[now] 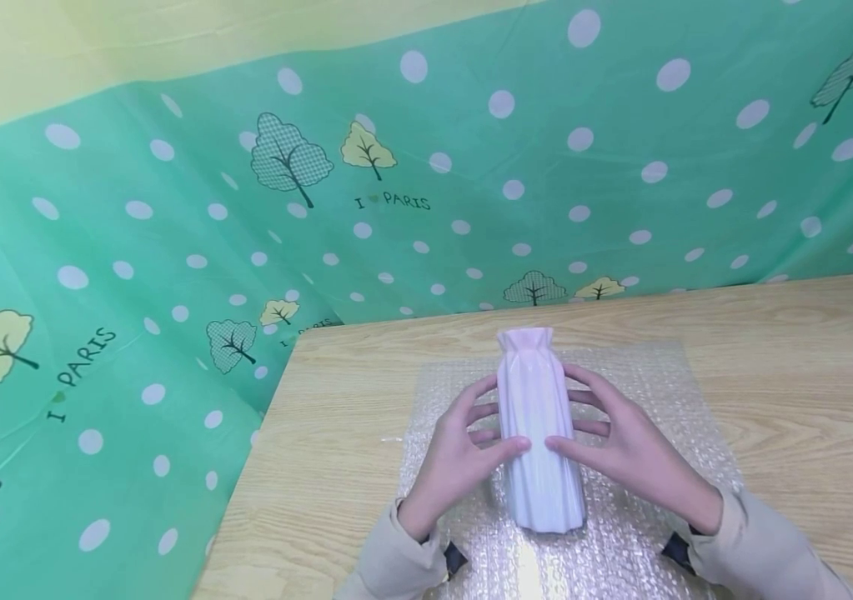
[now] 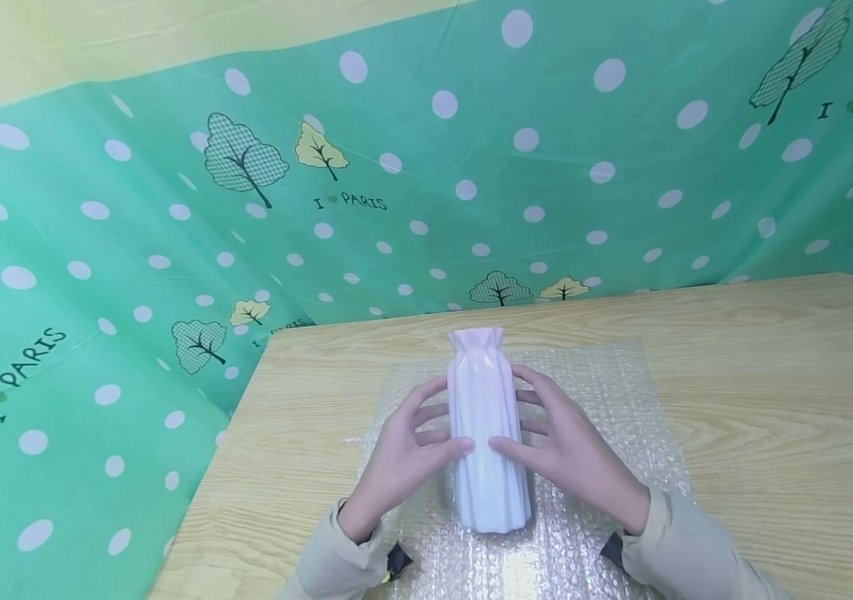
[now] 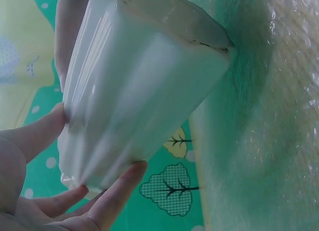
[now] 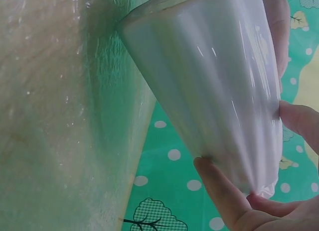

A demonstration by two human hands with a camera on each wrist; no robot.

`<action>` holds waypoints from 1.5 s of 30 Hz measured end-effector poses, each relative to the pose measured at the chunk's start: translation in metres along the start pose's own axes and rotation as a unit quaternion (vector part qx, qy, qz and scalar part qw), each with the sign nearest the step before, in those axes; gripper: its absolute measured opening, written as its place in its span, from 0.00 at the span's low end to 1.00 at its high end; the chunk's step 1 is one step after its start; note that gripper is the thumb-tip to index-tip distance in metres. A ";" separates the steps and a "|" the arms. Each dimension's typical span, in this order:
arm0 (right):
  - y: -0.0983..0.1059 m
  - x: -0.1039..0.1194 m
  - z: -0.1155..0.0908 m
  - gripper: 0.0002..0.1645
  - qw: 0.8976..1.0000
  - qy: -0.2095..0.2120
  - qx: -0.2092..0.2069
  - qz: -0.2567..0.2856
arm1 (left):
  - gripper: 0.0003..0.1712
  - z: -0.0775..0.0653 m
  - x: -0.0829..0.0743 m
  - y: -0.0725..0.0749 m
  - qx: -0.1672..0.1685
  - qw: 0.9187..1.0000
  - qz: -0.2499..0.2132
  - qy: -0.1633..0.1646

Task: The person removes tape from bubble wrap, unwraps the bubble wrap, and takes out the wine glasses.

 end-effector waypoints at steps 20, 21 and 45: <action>0.006 0.010 -0.001 0.52 0.999 0.037 -0.019 -0.011 | 0.47 -0.003 -0.014 0.000 -0.025 0.998 0.020 -0.058; 0.006 0.011 -0.001 0.52 0.999 0.040 -0.021 -0.012 | 0.47 -0.003 -0.014 0.000 -0.026 0.997 0.021 -0.064; 0.012 0.022 -0.004 0.52 0.991 0.101 -0.071 -0.046 | 0.45 -0.005 -0.022 0.001 -0.049 0.991 0.025 -0.124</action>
Point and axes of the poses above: each hand's wrist, its own z-axis towards the middle knuckle, its own y-axis out of the back of the hand, x = y × z, the point moved 8 cm from there along z, towards the middle knuckle, and after that the axes turned 1 degree about z, right-handed, at the moved point
